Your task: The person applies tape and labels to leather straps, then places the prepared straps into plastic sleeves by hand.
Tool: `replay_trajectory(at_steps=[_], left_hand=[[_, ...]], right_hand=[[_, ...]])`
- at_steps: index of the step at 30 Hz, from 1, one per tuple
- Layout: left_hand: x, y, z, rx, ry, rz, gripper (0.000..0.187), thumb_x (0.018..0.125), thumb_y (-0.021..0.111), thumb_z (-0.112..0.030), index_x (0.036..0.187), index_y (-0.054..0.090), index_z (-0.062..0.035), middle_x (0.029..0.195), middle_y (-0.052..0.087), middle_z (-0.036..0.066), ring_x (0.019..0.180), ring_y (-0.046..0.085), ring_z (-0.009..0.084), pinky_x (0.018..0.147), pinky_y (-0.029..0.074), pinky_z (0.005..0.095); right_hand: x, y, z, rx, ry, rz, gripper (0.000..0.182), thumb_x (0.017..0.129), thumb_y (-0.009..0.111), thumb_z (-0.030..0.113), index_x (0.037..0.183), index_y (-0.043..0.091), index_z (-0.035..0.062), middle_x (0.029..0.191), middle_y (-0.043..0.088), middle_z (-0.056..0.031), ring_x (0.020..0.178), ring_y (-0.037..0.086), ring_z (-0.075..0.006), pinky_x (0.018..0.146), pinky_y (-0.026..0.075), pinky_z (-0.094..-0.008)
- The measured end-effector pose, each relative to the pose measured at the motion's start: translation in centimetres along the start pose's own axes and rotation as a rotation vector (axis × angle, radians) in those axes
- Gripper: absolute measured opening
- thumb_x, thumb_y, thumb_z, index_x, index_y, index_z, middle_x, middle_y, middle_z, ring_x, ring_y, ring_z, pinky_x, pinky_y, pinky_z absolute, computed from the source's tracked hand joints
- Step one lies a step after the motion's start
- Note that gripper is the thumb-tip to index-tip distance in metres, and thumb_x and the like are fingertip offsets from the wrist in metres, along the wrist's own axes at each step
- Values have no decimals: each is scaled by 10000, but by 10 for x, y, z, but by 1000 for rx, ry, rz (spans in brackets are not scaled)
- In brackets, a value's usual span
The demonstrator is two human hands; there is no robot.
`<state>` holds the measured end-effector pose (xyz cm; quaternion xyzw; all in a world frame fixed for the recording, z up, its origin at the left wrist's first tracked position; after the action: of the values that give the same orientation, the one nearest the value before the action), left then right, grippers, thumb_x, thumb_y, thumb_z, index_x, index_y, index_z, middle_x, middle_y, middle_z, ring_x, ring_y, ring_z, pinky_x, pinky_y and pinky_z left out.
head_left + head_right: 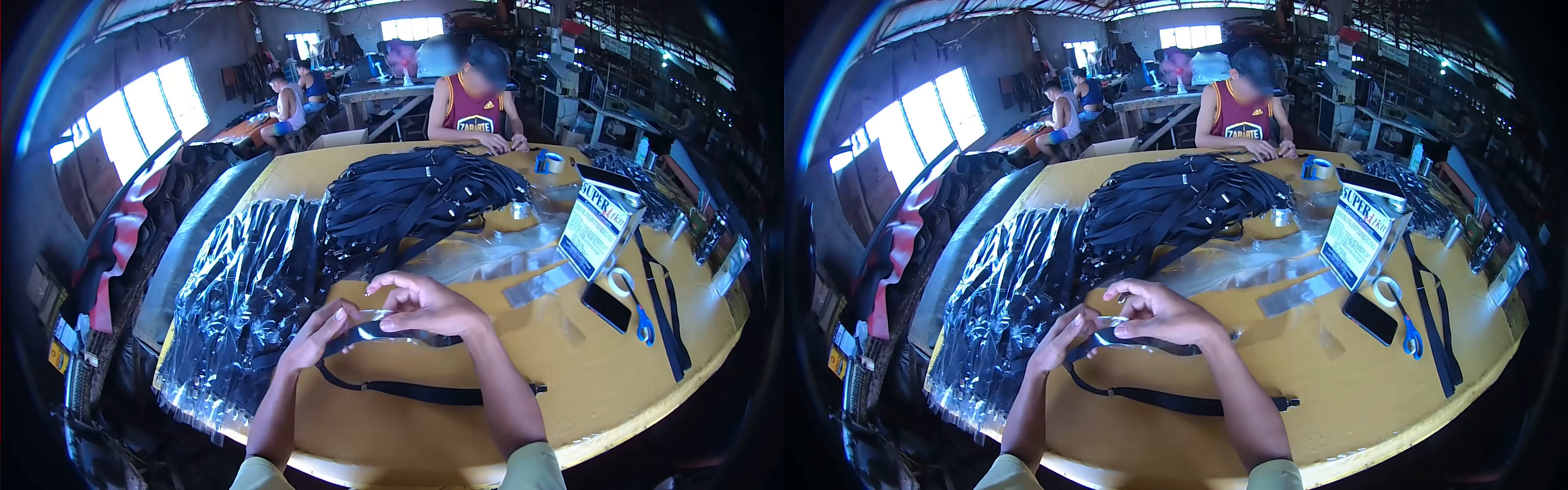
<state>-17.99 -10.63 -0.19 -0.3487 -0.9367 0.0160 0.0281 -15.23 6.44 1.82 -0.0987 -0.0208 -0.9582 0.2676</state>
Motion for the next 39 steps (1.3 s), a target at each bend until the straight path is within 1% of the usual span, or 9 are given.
replay_trajectory(at_steps=[4,9,18,20,26,28,32,36,39], left_hand=[[-7,-20,14,246,-57,197,336,1060,532,-320,987,638,-10,739,543,-25,652,500,72,613,399,241],[-13,-18,-4,391,124,22,116,993,632,-89,957,655,18,729,548,-34,673,434,30,575,354,242],[-22,-7,-15,395,168,67,196,1023,611,-170,1004,647,21,793,618,5,705,499,66,639,429,250],[-24,-11,1,252,-118,97,282,1047,576,-250,1027,655,20,799,627,10,729,547,101,677,455,267],[-28,-40,8,561,97,293,308,1052,561,-285,1050,681,-2,831,646,-2,724,607,61,700,510,245],[-35,-43,3,390,-203,202,291,1028,614,-294,1028,682,-11,772,614,-13,714,531,43,649,428,234],[-34,-45,-11,401,66,167,221,999,661,-209,919,687,-5,715,583,-34,651,471,31,570,372,247],[-42,-50,-24,284,203,223,210,947,698,-151,857,690,39,734,660,37,659,588,102,606,440,284],[-47,-51,-33,232,232,205,167,946,693,-117,950,720,48,791,694,53,708,613,101,658,477,270]], right_hand=[[-16,-14,11,-19,79,26,541,893,766,86,1361,494,75,911,669,-38,774,618,-65,658,472,-218],[-9,-8,-4,-116,139,48,569,882,778,153,1358,486,42,915,671,-63,770,600,-73,673,471,-233],[10,21,-19,4,128,34,593,887,780,142,1383,470,38,932,690,-89,831,634,-101,746,494,-259],[8,17,-15,7,128,24,593,885,783,139,1380,473,43,921,692,-80,816,624,-90,726,481,-250],[-13,-12,13,-117,127,-75,565,874,790,98,1364,509,83,859,688,-22,762,621,-53,630,442,-210],[-17,-16,7,-168,199,-46,563,875,797,137,1350,505,65,878,685,-44,741,573,-47,662,437,-231],[-6,-2,-6,-176,201,54,553,880,790,148,1347,508,58,889,669,-50,758,582,-66,662,451,-241],[5,11,-24,-204,203,129,527,901,765,109,1354,500,59,930,704,-70,800,625,-81,687,481,-239],[9,25,-27,-128,202,169,522,900,763,127,1351,512,47,947,708,-82,812,635,-87,699,487,-242]])
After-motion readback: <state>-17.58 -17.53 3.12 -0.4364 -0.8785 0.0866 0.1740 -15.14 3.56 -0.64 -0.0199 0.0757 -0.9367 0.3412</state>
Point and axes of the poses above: each hand's wrist, its own x-axis towards the middle knuckle, its own y-axis out of the palm, z = x × y, the point moved 7 cm from there along x, towards the middle knuckle
